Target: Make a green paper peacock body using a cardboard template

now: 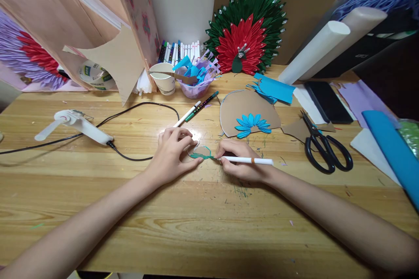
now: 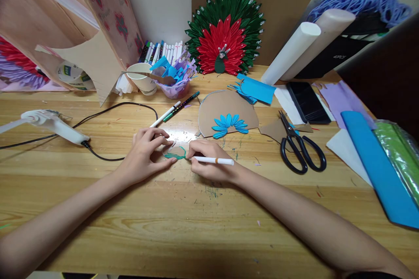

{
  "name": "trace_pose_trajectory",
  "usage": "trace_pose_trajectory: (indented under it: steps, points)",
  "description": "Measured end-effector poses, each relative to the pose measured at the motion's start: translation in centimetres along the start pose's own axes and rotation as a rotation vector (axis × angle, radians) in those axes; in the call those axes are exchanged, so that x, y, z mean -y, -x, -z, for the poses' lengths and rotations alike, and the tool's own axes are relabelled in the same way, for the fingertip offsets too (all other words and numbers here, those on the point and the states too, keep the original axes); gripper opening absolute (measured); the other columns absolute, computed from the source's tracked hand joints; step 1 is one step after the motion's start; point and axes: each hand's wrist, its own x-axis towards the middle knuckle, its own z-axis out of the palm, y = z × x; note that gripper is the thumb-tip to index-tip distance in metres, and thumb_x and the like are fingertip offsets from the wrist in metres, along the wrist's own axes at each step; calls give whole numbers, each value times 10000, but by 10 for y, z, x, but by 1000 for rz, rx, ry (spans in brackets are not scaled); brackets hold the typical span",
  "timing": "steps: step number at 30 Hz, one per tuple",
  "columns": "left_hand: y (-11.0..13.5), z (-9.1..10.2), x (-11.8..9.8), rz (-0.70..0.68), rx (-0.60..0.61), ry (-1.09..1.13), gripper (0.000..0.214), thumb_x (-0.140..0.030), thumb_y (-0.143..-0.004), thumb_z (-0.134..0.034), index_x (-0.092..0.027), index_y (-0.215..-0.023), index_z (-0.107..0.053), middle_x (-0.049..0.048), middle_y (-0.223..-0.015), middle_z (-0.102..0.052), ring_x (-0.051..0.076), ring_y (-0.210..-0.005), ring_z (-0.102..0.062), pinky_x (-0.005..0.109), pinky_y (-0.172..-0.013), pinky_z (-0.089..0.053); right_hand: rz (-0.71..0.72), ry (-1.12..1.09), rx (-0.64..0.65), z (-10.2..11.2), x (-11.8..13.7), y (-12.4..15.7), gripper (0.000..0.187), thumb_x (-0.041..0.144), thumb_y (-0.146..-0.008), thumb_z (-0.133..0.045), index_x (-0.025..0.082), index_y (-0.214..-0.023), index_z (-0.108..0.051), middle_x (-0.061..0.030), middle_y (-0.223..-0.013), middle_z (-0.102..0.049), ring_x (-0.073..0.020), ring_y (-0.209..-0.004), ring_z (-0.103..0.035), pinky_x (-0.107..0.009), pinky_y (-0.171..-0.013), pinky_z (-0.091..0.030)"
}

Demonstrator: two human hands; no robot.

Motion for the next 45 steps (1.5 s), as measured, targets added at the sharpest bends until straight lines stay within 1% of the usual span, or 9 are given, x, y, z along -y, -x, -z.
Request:
trace_pose_trajectory:
  steps: [3, 7, 14, 18, 31, 35, 38, 42, 45]
  points:
    - [0, 0, 0, 0, 4, 5, 298, -455, -733, -661, -234, -928, -615, 61, -1095, -553, 262, -1034, -426, 450, -881, -341, -24, 35, -58, 0, 0, 0, 111, 85, -697, -455, 190, -688, -488, -6, -661, -563, -139, -626, -504, -252, -587, -375]
    - [0, 0, 0, 4, 9, 4, 292, -443, -735, -662, -236, -935, -617, 63, -1104, -550, 265, -1040, -426, 456, -889, -339, 33, 35, 6, 0, 0, 0, 121, 79, -689, -456, 188, -704, -506, -13, -684, -572, -140, -640, -512, -255, -603, -388]
    - [0, 0, -1, 7, 9, -1, 295, -442, -733, -664, -237, -940, -621, 62, -1099, -551, 266, -1041, -426, 451, -885, -335, 56, 50, 12, 0, 0, 0, 130, 69, -679, -457, 190, -698, -501, -14, -680, -575, -142, -637, -513, -257, -606, -394]
    - [0, 0, 0, 2, 7, -1, 292, -436, -734, -665, -233, -939, -620, 61, -1100, -548, 262, -1037, -425, 445, -883, -337, 20, 43, -41, 0, -1, 1, 120, 75, -691, -456, 187, -697, -499, -14, -671, -571, -141, -625, -510, -254, -591, -388]
    - [0, 0, 1, -10, 5, 6, 304, -433, -733, -666, -237, -959, -615, 58, -1097, -544, 258, -1037, -427, 443, -885, -339, -62, 51, -54, 0, 1, -1, 104, 93, -711, -469, 192, -690, -496, -8, -663, -582, -142, -623, -517, -253, -593, -391]
    - [0, 0, 1, -9, 7, 5, 302, -435, -735, -664, -240, -961, -616, 58, -1103, -543, 260, -1045, -425, 440, -881, -340, 0, 44, -8, 0, 0, -1, 106, 90, -696, -471, 190, -687, -506, -10, -666, -587, -142, -623, -523, -256, -604, -397]
    - [0, 0, 0, -10, 8, 6, 305, -433, -738, -661, -239, -970, -615, 59, -1103, -541, 259, -1045, -424, 441, -886, -338, -17, 68, -48, 0, 0, -1, 112, 84, -698, -469, 189, -688, -507, -11, -652, -579, -145, -622, -522, -255, -594, -391]
    - [1, 0, 0, -9, 4, 9, 293, -426, -737, -663, -241, -959, -618, 58, -1099, -542, 259, -1041, -425, 441, -886, -344, 36, 59, 14, -1, -1, 0, 134, 68, -681, -470, 192, -703, -517, -16, -691, -594, -146, -645, -529, -259, -616, -405]
    - [0, 0, 0, -10, 3, 7, 293, -423, -736, -664, -242, -963, -618, 58, -1098, -541, 257, -1035, -428, 443, -891, -342, 12, 80, -49, -2, -2, 0, 133, 69, -697, -467, 196, -710, -508, -13, -681, -583, -149, -646, -524, -261, -611, -403]
